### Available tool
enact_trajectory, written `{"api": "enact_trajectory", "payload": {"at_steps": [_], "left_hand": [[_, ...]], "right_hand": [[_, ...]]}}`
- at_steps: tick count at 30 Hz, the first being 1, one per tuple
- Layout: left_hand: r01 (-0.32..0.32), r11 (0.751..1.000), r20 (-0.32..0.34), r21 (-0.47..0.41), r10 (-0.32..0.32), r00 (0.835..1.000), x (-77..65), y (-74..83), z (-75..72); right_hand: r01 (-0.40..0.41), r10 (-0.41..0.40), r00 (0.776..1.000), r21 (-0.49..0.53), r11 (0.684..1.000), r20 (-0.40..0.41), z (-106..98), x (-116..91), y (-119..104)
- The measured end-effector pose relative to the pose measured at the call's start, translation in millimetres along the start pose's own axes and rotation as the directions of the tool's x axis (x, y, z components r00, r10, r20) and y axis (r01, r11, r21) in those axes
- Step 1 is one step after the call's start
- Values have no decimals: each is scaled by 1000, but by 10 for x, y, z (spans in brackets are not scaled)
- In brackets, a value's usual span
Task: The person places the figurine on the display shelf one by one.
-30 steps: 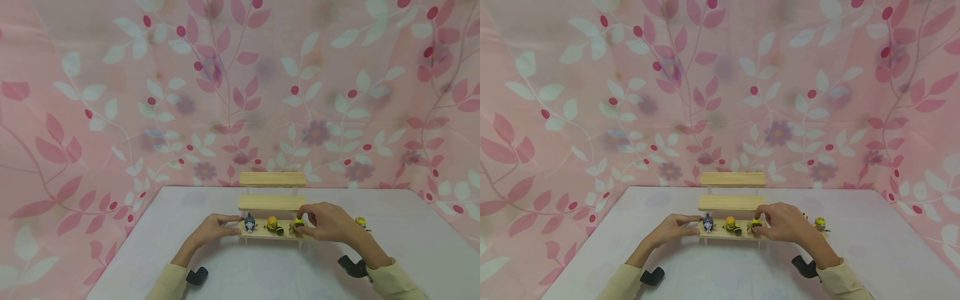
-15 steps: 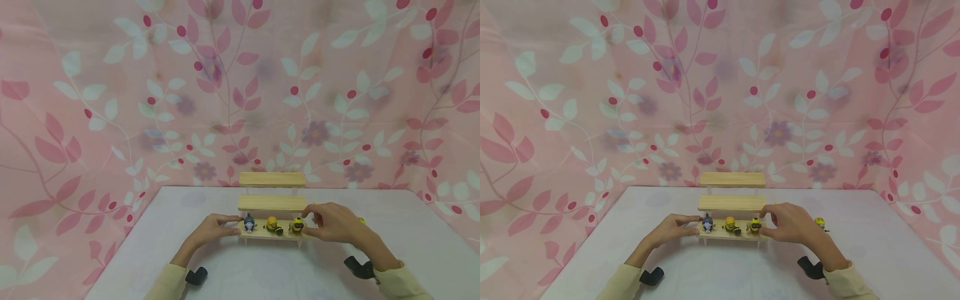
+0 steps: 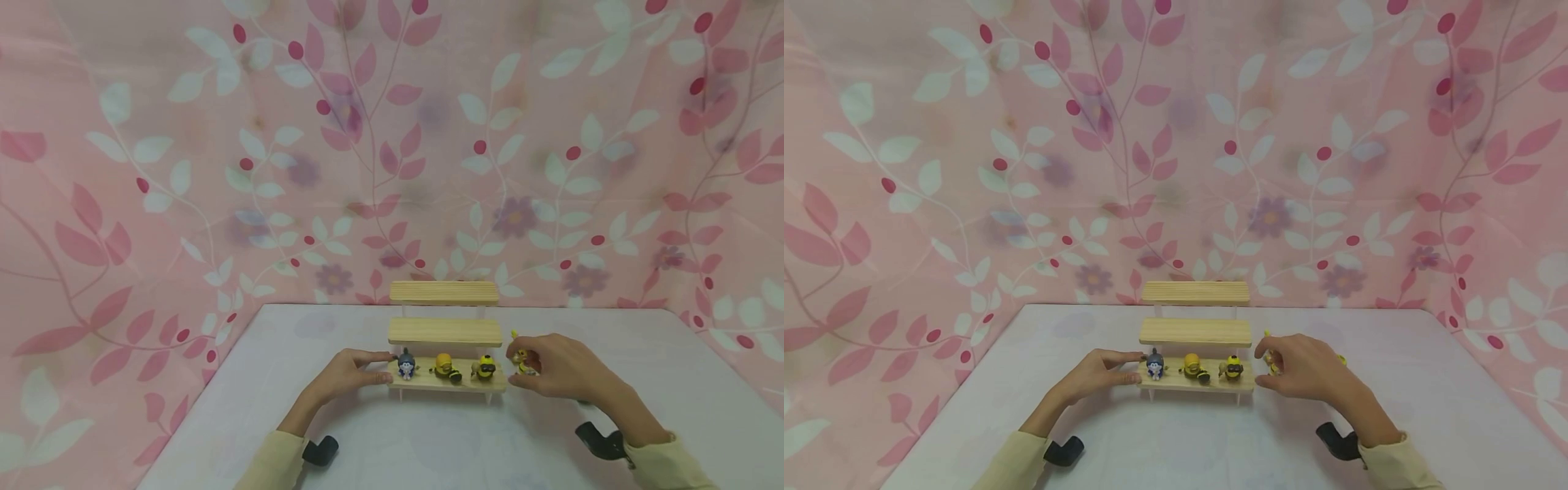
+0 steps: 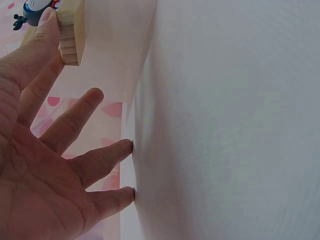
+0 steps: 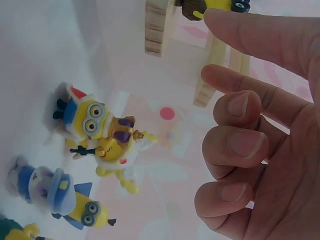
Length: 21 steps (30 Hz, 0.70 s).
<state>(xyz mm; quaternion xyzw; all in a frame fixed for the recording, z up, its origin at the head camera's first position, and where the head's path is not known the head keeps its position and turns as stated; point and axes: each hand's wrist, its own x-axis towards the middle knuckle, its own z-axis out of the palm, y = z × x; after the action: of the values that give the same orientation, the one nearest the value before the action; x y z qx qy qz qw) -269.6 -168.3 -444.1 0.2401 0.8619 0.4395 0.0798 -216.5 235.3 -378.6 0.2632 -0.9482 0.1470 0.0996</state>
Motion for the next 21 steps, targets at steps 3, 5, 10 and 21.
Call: {"api": "enact_trajectory", "payload": {"at_steps": [3,5,10,21], "left_hand": [[15,1000,-1,0,-15,1000,-1,0,2],[28,1000,-3,-3,-28,1000,0,1,5],[31,999,-3,-13,-31,1000,-1,-8,10],[2,1000,-3,6,-2,1000,3,-13,3]], "right_hand": [[-29,29,999,-8,1000,17,-9,-2,16],[-53,54,998,-19,998,28,-12,-3,23],[-100,103,994,-52,994,48,1,2,47],[-133,136,989,-72,989,51,49,25,163]]}}
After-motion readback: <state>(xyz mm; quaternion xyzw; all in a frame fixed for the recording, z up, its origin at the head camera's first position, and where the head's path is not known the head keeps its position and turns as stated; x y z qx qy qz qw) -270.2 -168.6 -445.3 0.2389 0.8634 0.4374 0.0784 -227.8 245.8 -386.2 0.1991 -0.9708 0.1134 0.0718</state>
